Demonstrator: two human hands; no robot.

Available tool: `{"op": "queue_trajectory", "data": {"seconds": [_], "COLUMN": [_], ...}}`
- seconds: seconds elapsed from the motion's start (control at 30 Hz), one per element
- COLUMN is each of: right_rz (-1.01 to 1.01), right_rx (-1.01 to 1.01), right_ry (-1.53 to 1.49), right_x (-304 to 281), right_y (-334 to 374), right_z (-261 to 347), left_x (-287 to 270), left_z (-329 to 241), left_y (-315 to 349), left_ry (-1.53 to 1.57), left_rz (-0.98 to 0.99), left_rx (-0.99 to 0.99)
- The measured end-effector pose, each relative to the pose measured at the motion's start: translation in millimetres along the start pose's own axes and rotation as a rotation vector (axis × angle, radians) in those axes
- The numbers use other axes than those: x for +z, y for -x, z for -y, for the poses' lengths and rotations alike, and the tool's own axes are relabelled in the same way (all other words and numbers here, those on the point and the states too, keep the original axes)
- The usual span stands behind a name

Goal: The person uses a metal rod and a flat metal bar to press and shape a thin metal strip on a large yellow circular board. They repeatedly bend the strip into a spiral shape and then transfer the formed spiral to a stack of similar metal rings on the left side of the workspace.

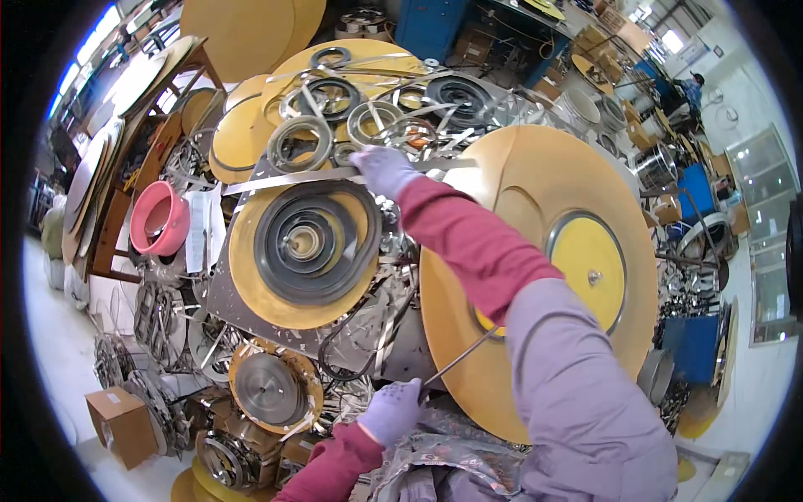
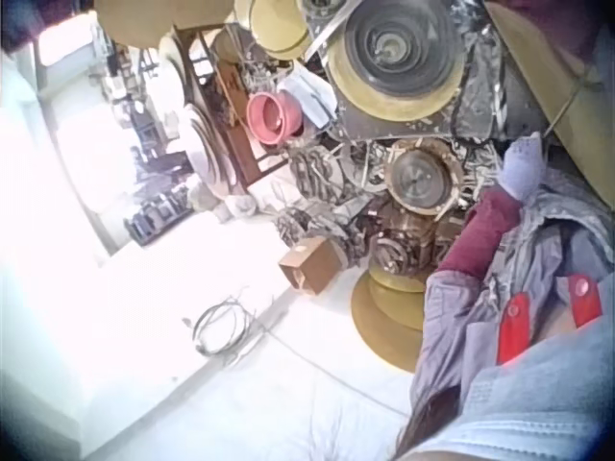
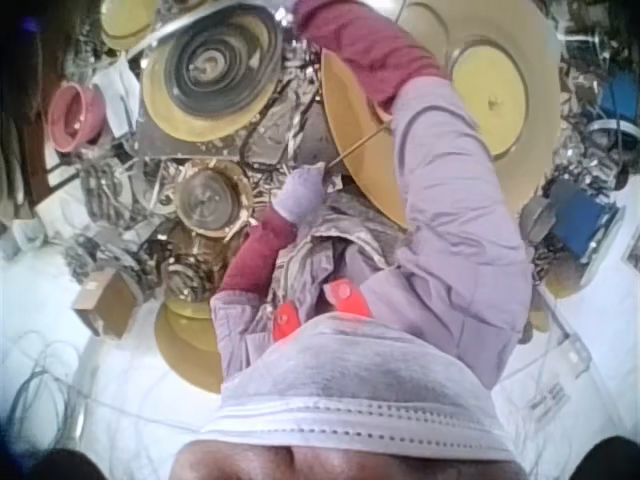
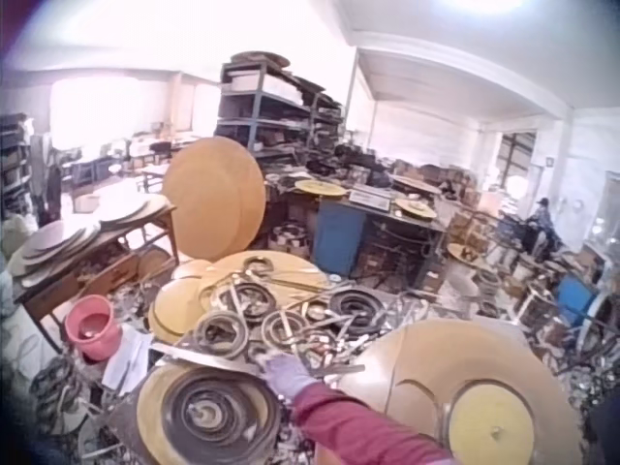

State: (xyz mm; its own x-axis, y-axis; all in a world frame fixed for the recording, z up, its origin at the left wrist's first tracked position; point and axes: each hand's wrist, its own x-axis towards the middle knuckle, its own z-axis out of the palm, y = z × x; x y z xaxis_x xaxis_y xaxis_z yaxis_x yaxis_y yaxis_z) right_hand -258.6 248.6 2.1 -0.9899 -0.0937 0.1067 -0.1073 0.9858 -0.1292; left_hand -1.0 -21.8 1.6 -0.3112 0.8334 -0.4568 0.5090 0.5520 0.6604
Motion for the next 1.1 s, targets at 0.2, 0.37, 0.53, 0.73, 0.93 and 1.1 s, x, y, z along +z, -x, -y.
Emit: {"op": "queue_trajectory", "data": {"seconds": [0.2, 0.37, 0.53, 0.73, 0.93, 1.1], "right_rz": [-0.134, -0.02, 0.219, 0.276, 0.273, 0.346], "right_rx": [0.202, 0.339, 0.515, 0.495, 0.516, 0.543], "right_ry": [0.109, 0.652, 1.022, 1.196, 1.185, 0.975], "right_x": [-42.2, -146.2, -215.7, -236.7, -255.9, -289.0], "right_y": [182.7, 304.9, 312.2, 364.6, 477.9, 580.0], "right_z": [-166.4, -225.7, -213.1, -274.6, -293.2, -261.8], "left_x": [8.2, 11.5, 6.0, -1.1, -7.4, -18.6], "left_z": [-1.4, -5.6, -14.3, -19.7, -14.6, -10.1], "left_y": [29.2, 31.8, 24.2, 18.3, 14.1, 29.6], "left_ry": [0.049, -0.015, -0.055, -0.095, -0.096, -0.13], "left_rz": [0.0, 0.052, 0.023, -0.016, -0.014, 0.004], "left_rx": [0.006, -0.01, -0.01, 0.081, 0.065, 0.05]}}
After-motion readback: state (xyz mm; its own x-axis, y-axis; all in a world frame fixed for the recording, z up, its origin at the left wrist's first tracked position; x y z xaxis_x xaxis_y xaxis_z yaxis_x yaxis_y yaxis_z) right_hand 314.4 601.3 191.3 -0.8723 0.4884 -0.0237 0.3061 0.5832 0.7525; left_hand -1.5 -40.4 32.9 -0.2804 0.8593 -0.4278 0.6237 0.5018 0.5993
